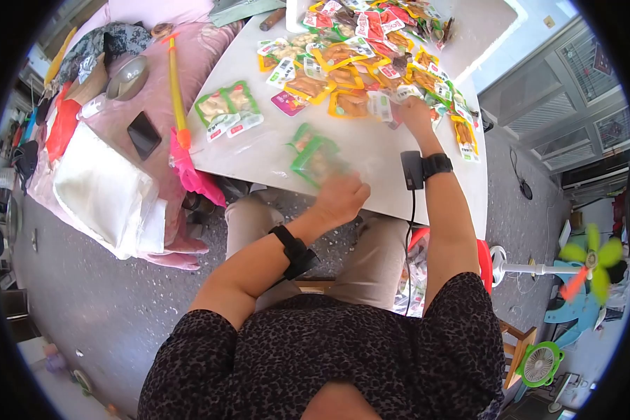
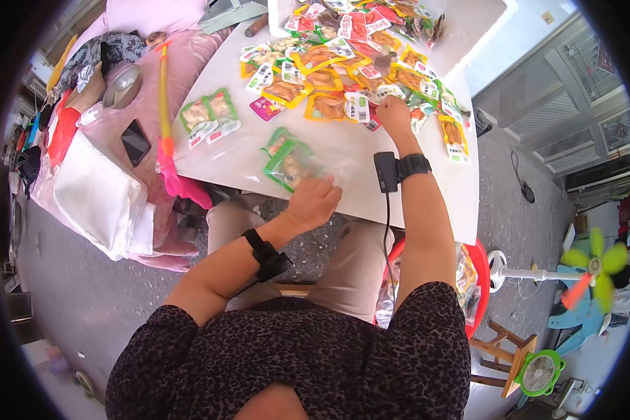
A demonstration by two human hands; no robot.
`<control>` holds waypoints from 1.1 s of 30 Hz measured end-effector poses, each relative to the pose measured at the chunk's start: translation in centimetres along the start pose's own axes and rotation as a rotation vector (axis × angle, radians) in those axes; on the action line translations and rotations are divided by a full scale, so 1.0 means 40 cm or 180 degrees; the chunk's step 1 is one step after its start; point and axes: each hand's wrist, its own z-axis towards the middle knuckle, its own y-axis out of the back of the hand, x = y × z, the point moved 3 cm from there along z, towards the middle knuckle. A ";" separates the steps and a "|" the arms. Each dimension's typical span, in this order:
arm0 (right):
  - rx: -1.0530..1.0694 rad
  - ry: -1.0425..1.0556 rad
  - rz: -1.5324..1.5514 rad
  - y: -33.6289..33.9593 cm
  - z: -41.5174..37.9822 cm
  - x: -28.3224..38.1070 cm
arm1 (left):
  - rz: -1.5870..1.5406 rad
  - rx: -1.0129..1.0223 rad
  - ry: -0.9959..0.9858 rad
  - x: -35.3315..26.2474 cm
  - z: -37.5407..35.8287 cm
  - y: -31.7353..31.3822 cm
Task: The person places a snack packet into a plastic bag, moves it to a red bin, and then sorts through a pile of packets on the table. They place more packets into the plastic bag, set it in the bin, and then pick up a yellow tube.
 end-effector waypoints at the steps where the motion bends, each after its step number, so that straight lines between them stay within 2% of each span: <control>1: 0.0200 0.0014 0.0118 0.011 -0.023 0.002 | 0.0000 0.0036 -0.0027 0.001 0.000 0.000; 3: 0.0608 0.0043 0.0344 0.035 -0.059 0.017 | -0.0002 0.0103 -0.0072 0.006 0.000 0.000; 6: 0.1764 -0.0758 0.0541 0.102 -0.085 0.077 | 0.0041 0.0040 -0.0068 0.005 0.000 0.000; 9: 0.2205 -0.0307 -0.0669 0.131 -0.016 0.130 | 0.0049 -0.0116 -0.0130 0.007 -0.003 -0.003; 10: 0.1990 0.0412 -0.1112 0.113 0.028 0.150 | 0.0020 -0.0126 -0.0132 0.007 -0.001 0.000; 12: 0.1443 0.0328 -0.0848 0.102 0.082 0.224 | -0.0037 -0.0147 -0.0135 0.004 0.001 0.007; 14: 0.0896 0.0700 -0.0136 0.024 0.133 0.289 | -0.0050 -0.0169 -0.0123 0.006 -0.003 0.000; 16: 0.0850 0.1384 0.0114 -0.039 0.154 0.393 | -0.0093 -0.0119 -0.0113 0.010 -0.002 -0.001; 18: 0.0528 0.1164 0.0068 -0.158 0.201 0.415 | -0.0178 0.0005 -0.0090 0.009 0.001 0.006; 20: 0.0367 0.1301 -0.0020 -0.259 0.236 0.433 | -0.0073 0.0184 -0.0052 0.008 0.001 0.007; 24: 0.0051 0.1257 -0.0176 -0.328 0.217 0.483 | -0.0175 0.0133 0.0062 0.011 -0.001 0.002; 27: 0.0353 0.1031 -0.1071 -0.339 0.191 0.506 | -0.0443 0.0026 0.0132 0.019 -0.003 -0.006; 29: 0.0468 0.1224 -0.0862 -0.354 0.191 0.494 | -0.0596 -0.0075 0.0165 0.021 -0.004 -0.011; 33: 0.1052 0.1300 -0.0694 -0.340 0.169 0.484 | -0.0080 0.0159 0.0119 0.010 0.001 0.001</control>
